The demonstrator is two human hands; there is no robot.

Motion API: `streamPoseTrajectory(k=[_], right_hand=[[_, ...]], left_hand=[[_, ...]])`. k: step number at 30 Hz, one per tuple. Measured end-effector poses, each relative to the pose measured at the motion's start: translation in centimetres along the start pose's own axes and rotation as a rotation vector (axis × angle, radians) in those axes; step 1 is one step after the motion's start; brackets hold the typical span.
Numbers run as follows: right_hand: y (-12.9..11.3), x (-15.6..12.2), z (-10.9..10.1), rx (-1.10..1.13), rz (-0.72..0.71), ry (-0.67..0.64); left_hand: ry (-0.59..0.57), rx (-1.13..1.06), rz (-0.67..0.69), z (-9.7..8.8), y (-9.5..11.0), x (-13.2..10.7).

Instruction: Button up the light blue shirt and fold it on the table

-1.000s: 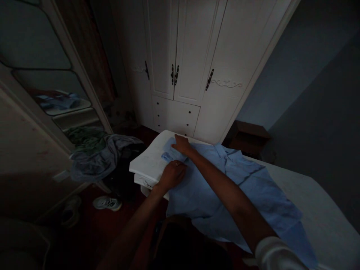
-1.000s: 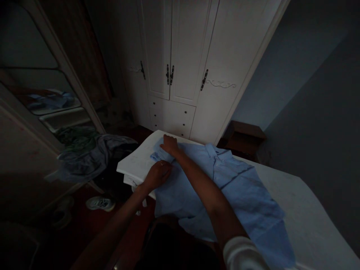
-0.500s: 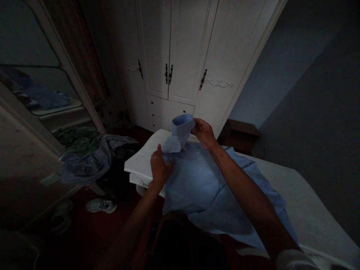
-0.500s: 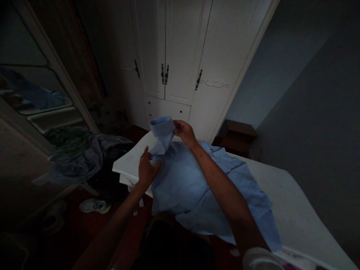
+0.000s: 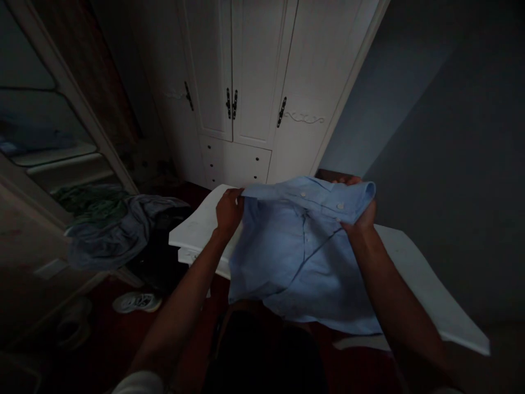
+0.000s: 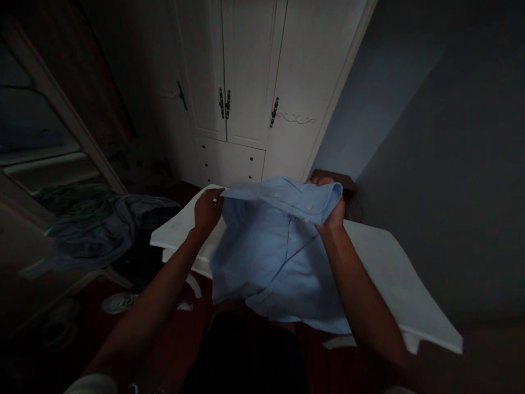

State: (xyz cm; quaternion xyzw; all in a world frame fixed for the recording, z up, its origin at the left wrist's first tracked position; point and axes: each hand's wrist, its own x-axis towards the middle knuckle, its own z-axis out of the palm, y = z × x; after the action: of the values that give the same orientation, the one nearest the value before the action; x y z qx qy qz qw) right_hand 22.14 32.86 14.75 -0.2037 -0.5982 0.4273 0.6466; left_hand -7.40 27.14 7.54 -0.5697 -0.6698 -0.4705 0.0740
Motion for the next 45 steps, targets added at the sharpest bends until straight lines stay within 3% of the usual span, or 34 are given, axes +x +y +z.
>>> streamPoseTrajectory(k=[3,6,12,16,22,27,30,32,36,41,45], right_hand=[[-1.8,-2.8,-2.4,0.052,0.003,0.082],[-3.2,-6.0,-4.9,0.005,0.090,0.137],[-4.4,-11.8,-10.1,-0.139,0.349,0.229],[-4.5,-15.7,-12.3,-0.145,0.547,0.257],[-3.3,-20.3,-13.5,-0.109,0.721,0.391],[-1.6,-23.8,-13.9,0.058,0.945,0.567],[-1.5,-25.7,-13.9,0.182,1.037,0.684],[-1.9,-26.5,-13.6,0.283,1.032,0.708],[-3.1,-27.1,-12.8,0.403,0.982,0.635],[-3.9,-27.3,-11.5,0.250,0.901,0.560],[-5.2,-28.0,-10.5,0.131,0.848,0.594]], left_hand=[[-0.105,-0.052,0.173,0.5,2.5,0.9],[-0.330,-0.073,0.376,1.1,4.3,0.1],[-0.803,-0.026,0.614,2.8,5.8,-4.7],[-0.957,-0.042,0.643,3.9,5.8,-7.9],[-0.858,-0.130,0.605,4.2,3.3,-9.5],[-0.549,0.048,0.307,4.2,-0.4,-7.4],[-0.494,0.154,0.168,4.3,-1.8,-6.4],[-0.512,0.165,0.134,4.5,-2.3,-6.3],[-0.477,0.160,0.030,5.2,-2.5,-6.5],[-0.431,0.139,-0.066,5.9,-3.3,-6.2],[-0.396,0.044,-0.140,6.2,-4.3,-5.8]])
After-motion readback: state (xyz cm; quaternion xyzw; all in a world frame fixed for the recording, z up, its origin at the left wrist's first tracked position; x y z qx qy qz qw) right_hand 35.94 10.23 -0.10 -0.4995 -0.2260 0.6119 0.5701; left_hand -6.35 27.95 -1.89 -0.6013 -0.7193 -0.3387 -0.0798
